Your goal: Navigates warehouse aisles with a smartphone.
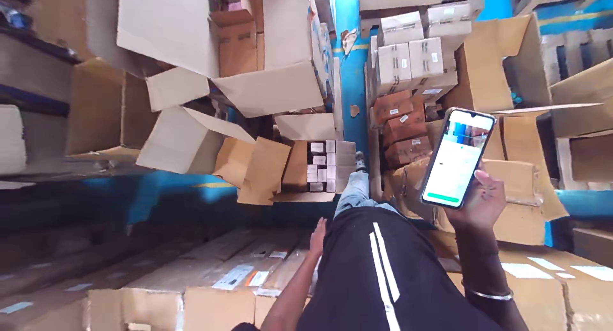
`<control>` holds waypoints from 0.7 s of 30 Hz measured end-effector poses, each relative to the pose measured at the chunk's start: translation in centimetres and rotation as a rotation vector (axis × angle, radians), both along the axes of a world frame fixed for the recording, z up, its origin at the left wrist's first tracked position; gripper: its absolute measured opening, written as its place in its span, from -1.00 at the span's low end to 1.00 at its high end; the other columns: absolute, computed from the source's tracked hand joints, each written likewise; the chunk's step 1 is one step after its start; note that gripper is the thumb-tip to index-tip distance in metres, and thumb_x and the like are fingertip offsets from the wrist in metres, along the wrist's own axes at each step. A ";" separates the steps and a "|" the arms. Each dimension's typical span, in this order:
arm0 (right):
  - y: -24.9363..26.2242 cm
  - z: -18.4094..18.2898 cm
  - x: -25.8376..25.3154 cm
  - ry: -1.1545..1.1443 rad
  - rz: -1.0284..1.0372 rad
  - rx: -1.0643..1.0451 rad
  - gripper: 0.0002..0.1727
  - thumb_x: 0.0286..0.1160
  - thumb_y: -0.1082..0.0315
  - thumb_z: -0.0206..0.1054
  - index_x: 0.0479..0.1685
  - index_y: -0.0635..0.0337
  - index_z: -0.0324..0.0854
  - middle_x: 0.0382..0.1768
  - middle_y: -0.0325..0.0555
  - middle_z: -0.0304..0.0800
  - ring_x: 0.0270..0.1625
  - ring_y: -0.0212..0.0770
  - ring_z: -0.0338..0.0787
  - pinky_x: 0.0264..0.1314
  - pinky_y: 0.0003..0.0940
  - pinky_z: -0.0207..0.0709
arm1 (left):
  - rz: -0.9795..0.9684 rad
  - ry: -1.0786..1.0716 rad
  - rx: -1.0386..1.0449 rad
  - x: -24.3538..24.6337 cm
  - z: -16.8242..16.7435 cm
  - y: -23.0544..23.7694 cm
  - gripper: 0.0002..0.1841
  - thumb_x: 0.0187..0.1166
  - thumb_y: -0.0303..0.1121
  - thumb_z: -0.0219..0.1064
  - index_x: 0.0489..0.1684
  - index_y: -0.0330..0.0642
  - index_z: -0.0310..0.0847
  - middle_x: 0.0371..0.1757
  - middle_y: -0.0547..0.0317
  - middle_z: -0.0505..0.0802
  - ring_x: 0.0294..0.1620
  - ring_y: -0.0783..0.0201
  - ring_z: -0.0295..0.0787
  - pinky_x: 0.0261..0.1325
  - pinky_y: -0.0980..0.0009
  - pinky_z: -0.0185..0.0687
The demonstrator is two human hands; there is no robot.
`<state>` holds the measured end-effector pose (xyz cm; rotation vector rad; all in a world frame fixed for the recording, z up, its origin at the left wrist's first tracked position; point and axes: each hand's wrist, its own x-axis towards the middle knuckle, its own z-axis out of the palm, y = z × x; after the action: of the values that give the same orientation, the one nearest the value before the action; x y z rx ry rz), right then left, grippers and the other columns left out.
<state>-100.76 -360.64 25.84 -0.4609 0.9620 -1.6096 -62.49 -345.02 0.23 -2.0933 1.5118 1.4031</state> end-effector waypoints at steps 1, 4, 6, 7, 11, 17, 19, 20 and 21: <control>-1.3 -0.6 -0.3 0.035 -0.027 -0.006 -0.49 0.66 0.18 -0.21 0.52 0.01 0.37 0.18 -0.17 0.80 0.23 -0.25 0.80 0.28 -0.16 0.72 | -0.005 -0.004 -0.032 0.1 -1.1 -3.3 -0.41 0.81 -0.13 0.06 0.80 -0.13 0.21 0.86 -0.04 0.24 0.76 -0.09 0.31 0.63 -0.21 0.34; -6.6 -1.8 -1.1 0.117 -0.034 -0.030 -0.43 0.61 0.08 -0.02 0.57 0.11 0.33 0.27 -0.08 0.76 0.30 -0.14 0.78 0.36 -0.07 0.69 | 0.051 0.038 -0.054 -0.2 -2.3 -14.2 -0.31 0.70 -0.03 0.25 0.76 -0.18 0.22 0.71 -0.20 0.45 0.61 -0.18 0.50 0.57 -0.24 0.42; -11.0 -1.8 -0.9 0.129 -0.054 0.018 -0.47 0.62 0.11 -0.08 0.50 0.12 0.38 0.20 -0.09 0.80 0.24 -0.16 0.81 0.31 -0.09 0.71 | 0.140 0.081 -0.093 -0.3 -2.0 -20.2 -0.28 0.66 -0.07 0.32 0.75 -0.24 0.22 0.64 -0.29 0.50 0.57 -0.23 0.54 0.56 -0.24 0.44; -13.4 -1.6 -0.7 0.127 -0.062 0.053 -0.50 0.64 0.14 -0.12 0.43 0.13 0.43 0.14 -0.09 0.82 0.18 -0.19 0.83 0.25 -0.12 0.74 | 0.189 0.094 -0.121 -0.3 -1.7 -22.9 -0.28 0.66 -0.08 0.32 0.75 -0.25 0.23 0.63 -0.32 0.51 0.56 -0.24 0.55 0.57 -0.23 0.44; -23.1 -0.4 -0.4 0.146 -0.027 0.071 -0.49 0.66 0.16 -0.19 0.48 0.09 0.40 0.13 -0.18 0.83 0.15 -0.29 0.84 0.19 -0.21 0.77 | 0.276 0.108 -0.175 -0.4 -1.7 -32.2 -0.29 0.67 -0.06 0.30 0.77 -0.20 0.23 0.58 -0.30 0.56 0.53 -0.22 0.58 0.56 -0.23 0.44; -32.7 2.7 0.3 0.047 0.051 -0.065 -0.47 0.62 0.11 0.00 0.56 0.02 0.33 0.17 -0.17 0.82 0.18 -0.26 0.84 0.15 -0.20 0.80 | 0.330 0.079 -0.250 -1.1 0.1 -42.9 -0.27 0.67 -0.09 0.32 0.80 -0.14 0.18 0.58 -0.25 0.59 0.53 -0.21 0.59 0.55 -0.25 0.45; -35.5 2.7 0.4 0.028 0.084 -0.055 -0.47 0.66 0.10 -0.04 0.59 -0.01 0.31 0.21 -0.14 0.80 0.20 -0.23 0.83 0.14 -0.18 0.80 | 0.342 0.074 -0.310 -2.1 1.6 -46.4 -0.30 0.67 -0.13 0.32 0.79 -0.11 0.20 0.57 -0.21 0.61 0.50 -0.20 0.62 0.51 -0.25 0.49; -37.0 2.5 0.5 0.020 0.093 -0.051 -0.46 0.64 0.10 -0.04 0.60 -0.01 0.31 0.22 -0.13 0.80 0.20 -0.22 0.84 0.13 -0.17 0.81 | 0.347 0.090 -0.359 -2.8 2.2 -48.3 -0.31 0.66 -0.16 0.33 0.78 -0.12 0.22 0.57 -0.19 0.62 0.49 -0.18 0.64 0.50 -0.22 0.51; -38.6 2.3 0.5 0.012 0.099 -0.048 -0.45 0.62 0.09 -0.04 0.60 -0.02 0.30 0.22 -0.14 0.80 0.20 -0.22 0.84 0.13 -0.16 0.81 | 0.344 0.121 -0.405 -3.3 2.8 -50.1 -0.32 0.65 -0.20 0.34 0.78 -0.12 0.24 0.59 -0.16 0.61 0.51 -0.15 0.62 0.53 -0.20 0.50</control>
<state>-100.24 -399.26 28.11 -0.5434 0.8970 -1.5446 -65.81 -395.16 3.07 -2.6626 1.6558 1.4490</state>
